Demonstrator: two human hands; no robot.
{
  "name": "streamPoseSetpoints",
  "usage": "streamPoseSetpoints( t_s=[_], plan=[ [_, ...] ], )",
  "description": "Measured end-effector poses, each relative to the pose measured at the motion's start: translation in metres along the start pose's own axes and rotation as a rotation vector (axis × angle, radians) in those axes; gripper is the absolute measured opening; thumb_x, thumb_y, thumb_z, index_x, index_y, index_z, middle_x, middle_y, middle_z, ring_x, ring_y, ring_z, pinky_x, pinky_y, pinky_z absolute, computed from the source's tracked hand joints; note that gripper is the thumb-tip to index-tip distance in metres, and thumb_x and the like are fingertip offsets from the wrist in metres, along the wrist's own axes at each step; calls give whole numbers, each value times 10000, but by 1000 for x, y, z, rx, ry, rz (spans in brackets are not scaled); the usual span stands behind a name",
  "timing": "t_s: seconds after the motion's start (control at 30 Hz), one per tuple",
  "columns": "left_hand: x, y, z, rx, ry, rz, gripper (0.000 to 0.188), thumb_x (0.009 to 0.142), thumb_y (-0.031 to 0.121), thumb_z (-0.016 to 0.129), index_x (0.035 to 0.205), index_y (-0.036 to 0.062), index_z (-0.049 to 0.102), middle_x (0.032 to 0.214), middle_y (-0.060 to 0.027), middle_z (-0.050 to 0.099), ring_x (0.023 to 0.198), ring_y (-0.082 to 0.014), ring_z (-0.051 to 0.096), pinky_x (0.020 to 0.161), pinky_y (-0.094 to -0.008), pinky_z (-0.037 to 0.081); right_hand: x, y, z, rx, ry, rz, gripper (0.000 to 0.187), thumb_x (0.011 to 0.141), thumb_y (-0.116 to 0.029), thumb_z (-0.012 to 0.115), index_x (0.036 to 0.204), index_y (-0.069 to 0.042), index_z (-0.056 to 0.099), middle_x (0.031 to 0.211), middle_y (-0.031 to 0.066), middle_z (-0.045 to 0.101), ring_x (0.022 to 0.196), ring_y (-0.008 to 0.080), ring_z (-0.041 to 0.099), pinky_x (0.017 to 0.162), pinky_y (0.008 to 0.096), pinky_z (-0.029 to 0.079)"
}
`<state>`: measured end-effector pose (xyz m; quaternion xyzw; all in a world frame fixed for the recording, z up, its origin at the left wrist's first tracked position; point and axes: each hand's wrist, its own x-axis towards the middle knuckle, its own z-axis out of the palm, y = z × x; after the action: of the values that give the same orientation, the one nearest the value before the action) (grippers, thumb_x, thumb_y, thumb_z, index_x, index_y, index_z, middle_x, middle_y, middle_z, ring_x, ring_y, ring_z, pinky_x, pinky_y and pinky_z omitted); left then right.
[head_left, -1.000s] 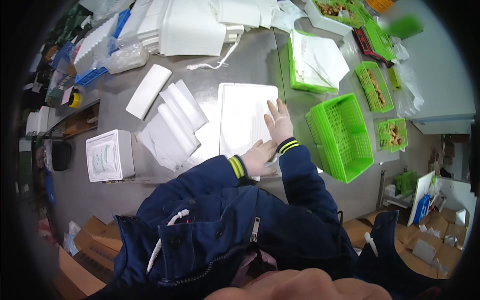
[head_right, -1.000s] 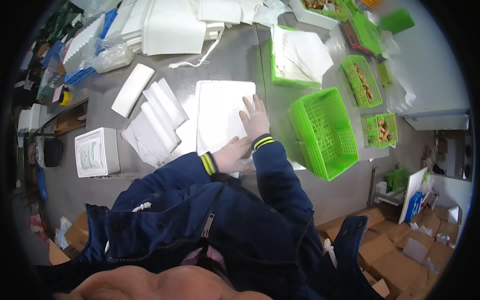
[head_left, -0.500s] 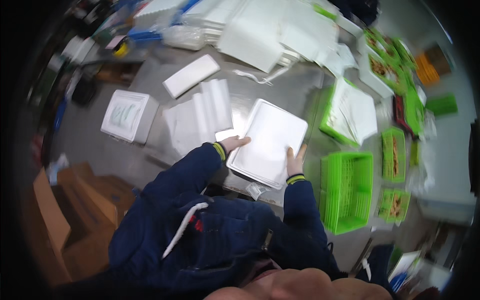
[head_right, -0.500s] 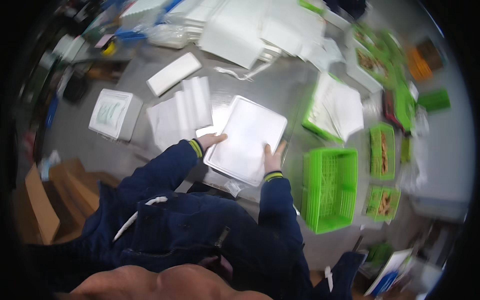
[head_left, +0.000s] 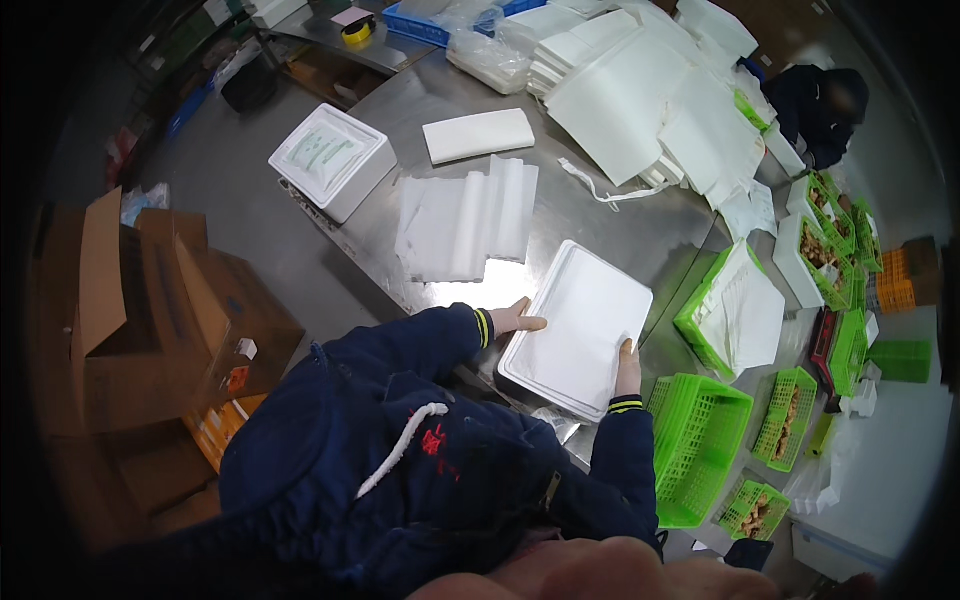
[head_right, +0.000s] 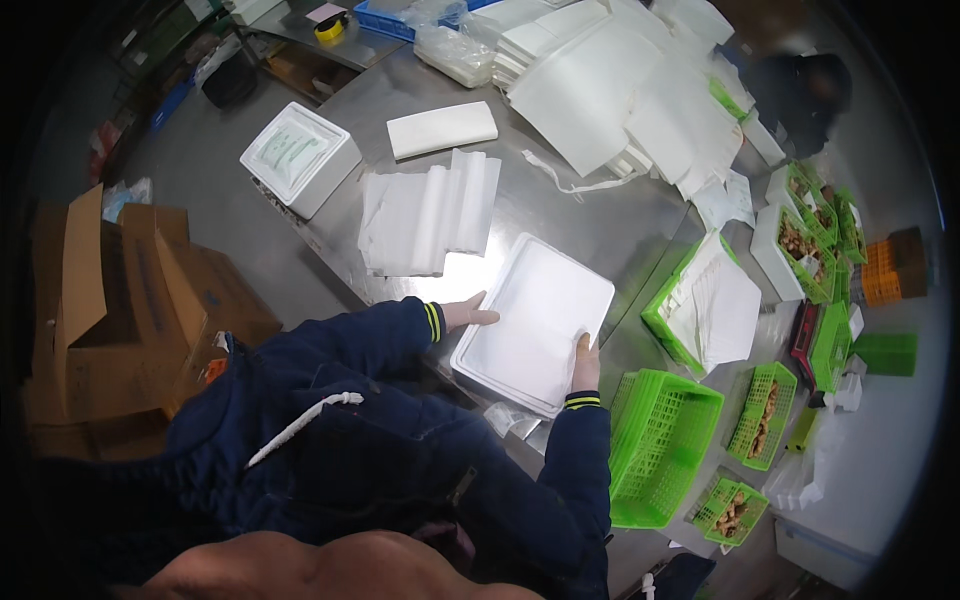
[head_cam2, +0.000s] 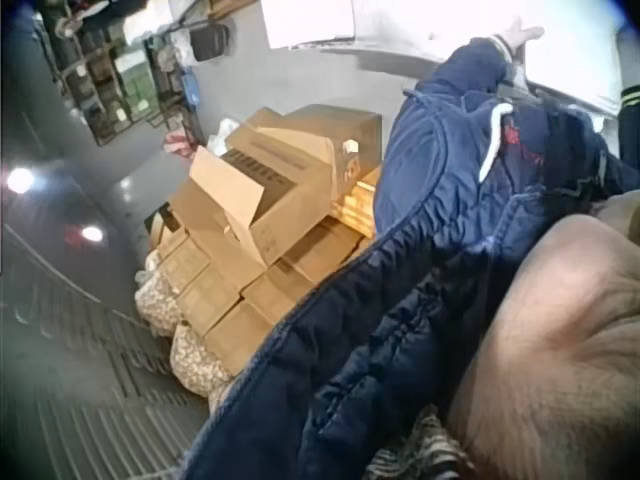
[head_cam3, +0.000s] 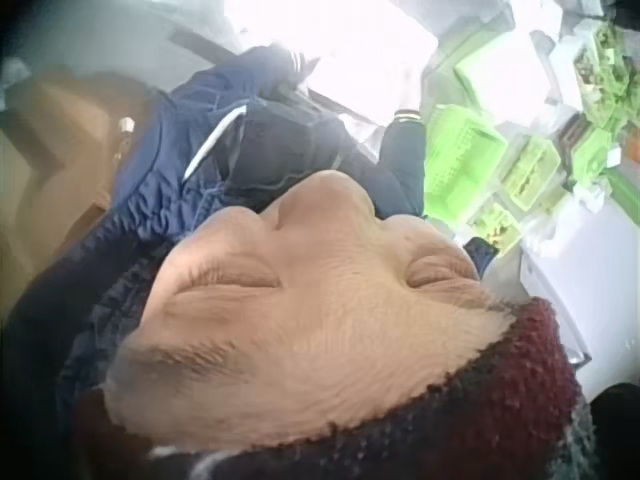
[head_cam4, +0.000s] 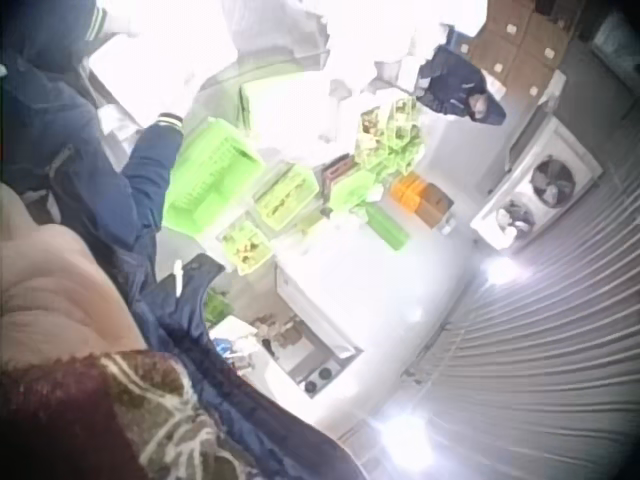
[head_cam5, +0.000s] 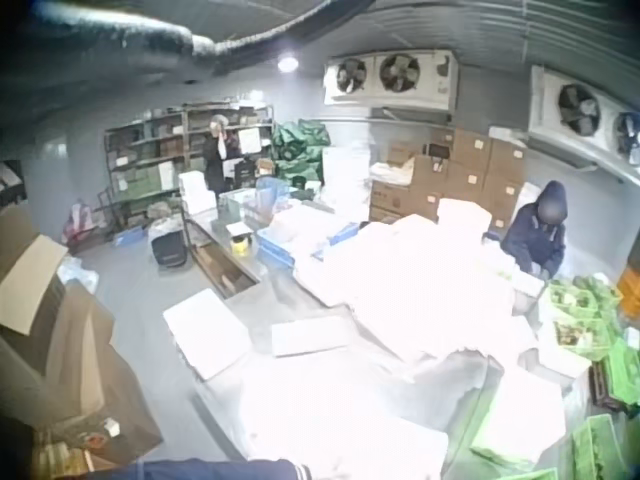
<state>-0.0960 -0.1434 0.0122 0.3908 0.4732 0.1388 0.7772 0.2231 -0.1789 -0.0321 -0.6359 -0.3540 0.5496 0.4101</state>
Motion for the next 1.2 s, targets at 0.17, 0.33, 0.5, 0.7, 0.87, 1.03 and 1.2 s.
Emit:
streamPoseSetpoints(
  t_s=[0.17,0.33,0.5,0.7,0.87,1.03,1.2],
  plan=[
    [0,-23,8,-132,48,60,1272,763,511,757,1501,-64,-104,1511,-311,256,1362,-309,378,1083,-360,371,3,-13,-4,9,-38,6,597,1029,-450,363,1344,48,460,1124,179,647,939,247,648,847,368,521],
    [-10,2,-27,-367,-12,266,1079,847,399,705,1534,-4,-23,1503,-248,319,1311,-281,445,1036,-377,431,12,-79,36,123,-189,37,609,1038,-459,350,1377,43,416,1210,174,605,1019,229,617,894,348,500],
    [-83,78,-94,-688,-65,154,670,935,358,592,1473,46,342,1386,-188,516,1190,-285,584,1047,-398,461,30,-181,131,51,-358,-219,679,1021,-524,388,1428,19,358,1330,135,519,1191,216,507,1035,330,392],
    [-92,116,-259,-870,-61,307,771,884,423,647,1468,27,335,1390,-207,498,1223,-294,550,1057,-395,449,34,-281,254,173,-119,-332,706,1027,-523,349,1511,-19,248,1544,134,318,1411,242,327,1139,381,278],
    [-106,172,-419,-883,119,495,710,919,389,616,1452,7,344,1395,-207,489,1215,-298,554,1050,-402,457,56,-262,286,200,38,-258,676,1030,-493,377,1512,-32,263,1502,160,375,1357,263,399,1090,377,323],
    [-86,213,-559,-886,326,653,662,920,353,629,1428,8,381,1362,-188,521,1211,-320,546,1035,-413,464,58,-202,276,227,187,-87,604,1026,-460,428,1482,-74,342,1383,104,515,1123,173,555,926,293,432],
    [-30,206,-663,-946,424,693,589,904,311,653,1379,37,436,1334,-154,544,1181,-322,562,998,-480,482,54,-179,260,198,387,48,577,1020,-469,444,1438,-75,391,1255,78,585,1020,165,588,842,283,458]
  ],
)
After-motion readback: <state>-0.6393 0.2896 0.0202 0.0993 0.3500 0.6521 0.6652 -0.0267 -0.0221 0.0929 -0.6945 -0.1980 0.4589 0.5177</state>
